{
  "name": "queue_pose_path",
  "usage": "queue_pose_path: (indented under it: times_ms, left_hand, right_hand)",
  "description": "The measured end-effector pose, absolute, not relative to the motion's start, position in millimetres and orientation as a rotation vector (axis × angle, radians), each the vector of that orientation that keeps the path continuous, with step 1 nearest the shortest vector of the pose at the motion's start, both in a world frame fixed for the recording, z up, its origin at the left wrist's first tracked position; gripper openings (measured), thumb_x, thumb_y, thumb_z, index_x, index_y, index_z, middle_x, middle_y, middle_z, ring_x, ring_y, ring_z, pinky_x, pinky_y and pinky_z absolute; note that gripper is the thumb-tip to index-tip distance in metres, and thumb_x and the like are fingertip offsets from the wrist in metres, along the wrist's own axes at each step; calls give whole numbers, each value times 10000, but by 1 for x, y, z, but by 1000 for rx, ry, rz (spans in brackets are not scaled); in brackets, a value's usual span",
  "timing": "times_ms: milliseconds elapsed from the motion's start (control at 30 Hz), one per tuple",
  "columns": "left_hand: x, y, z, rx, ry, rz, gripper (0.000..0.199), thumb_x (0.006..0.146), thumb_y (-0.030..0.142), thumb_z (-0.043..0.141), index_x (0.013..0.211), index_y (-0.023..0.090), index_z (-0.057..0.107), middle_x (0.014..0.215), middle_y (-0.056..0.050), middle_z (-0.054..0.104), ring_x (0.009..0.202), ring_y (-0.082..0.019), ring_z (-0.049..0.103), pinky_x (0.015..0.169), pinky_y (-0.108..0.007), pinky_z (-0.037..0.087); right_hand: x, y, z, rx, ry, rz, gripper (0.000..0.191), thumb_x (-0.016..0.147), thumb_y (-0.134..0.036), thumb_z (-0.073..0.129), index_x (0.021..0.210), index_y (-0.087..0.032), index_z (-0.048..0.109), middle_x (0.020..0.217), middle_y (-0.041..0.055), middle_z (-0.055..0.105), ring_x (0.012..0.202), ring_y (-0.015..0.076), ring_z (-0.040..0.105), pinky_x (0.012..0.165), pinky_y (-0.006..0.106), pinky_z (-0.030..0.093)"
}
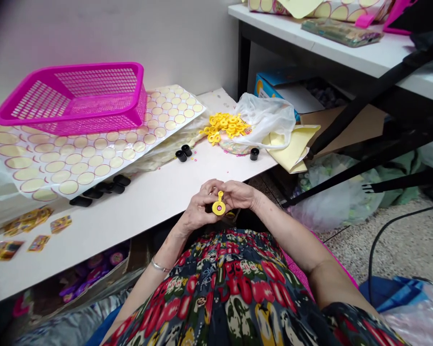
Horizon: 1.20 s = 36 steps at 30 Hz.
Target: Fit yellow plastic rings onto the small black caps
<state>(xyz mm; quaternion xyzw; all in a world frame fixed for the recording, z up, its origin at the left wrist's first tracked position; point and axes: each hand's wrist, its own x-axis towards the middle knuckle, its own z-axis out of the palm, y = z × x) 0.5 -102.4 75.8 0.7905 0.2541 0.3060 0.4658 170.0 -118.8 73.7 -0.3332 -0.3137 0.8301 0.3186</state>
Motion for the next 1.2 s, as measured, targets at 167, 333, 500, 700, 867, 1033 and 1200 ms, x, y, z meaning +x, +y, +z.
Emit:
queue_pose_path:
  times_ms: [167,333,500,700,867,1033,1200]
  left_hand:
    - [-3,-103,74,1911,594,746,296,514,150,734,800,223,715,1200,-80,514,1174,-269,418,995,-436,337]
    - [-3,-104,76,1928,615,720,324,525,157,729,840,229,711,1154,-57,536,1138,-255,443,981,-439,351]
    - [-2,-105,73,1945,641,693,267,537,151,714,794,220,707,1153,-36,534,1119,-234,456,971,-421,371]
    - [2,-105,73,1949,625,752,291,482,147,739,766,208,709,1107,-45,559,1091,-239,474,965,-415,374]
    - [5,-106,72,1980,601,819,260,465,160,752,717,196,697,1053,-51,585,1096,-250,470,1032,-444,287]
    - [1,-106,60,1814,658,794,184,493,161,746,660,177,670,1046,-56,568,1068,-236,489,962,-395,376]
    - [-5,-107,52,1733,633,814,255,498,247,773,724,172,681,1121,-87,534,1118,-253,465,974,-415,367]
  right_hand:
    - [165,-123,69,-772,-809,2200,332,665,-375,707,827,-95,629,749,29,612,630,109,583,552,214,496]
    - [166,-123,73,-735,-963,2187,389,631,-352,736,899,-88,637,782,23,598,648,90,561,549,184,470]
    - [168,-121,76,-786,-1142,2136,348,568,-240,761,864,-93,652,781,9,583,668,90,540,571,194,453]
    - [167,-122,78,-792,-1249,2012,363,470,-207,778,805,-112,676,816,3,582,725,110,530,615,219,437]
    - [162,-127,74,-839,-1233,1865,331,468,-212,778,773,-121,688,784,-3,582,731,121,525,623,226,419]
    - [159,-132,64,-854,-1155,1830,353,578,-282,744,886,-120,688,832,23,589,772,138,532,669,252,420]
    - [156,-135,65,-783,-1126,1861,498,455,-201,800,935,-140,681,968,31,571,868,162,529,733,272,421]
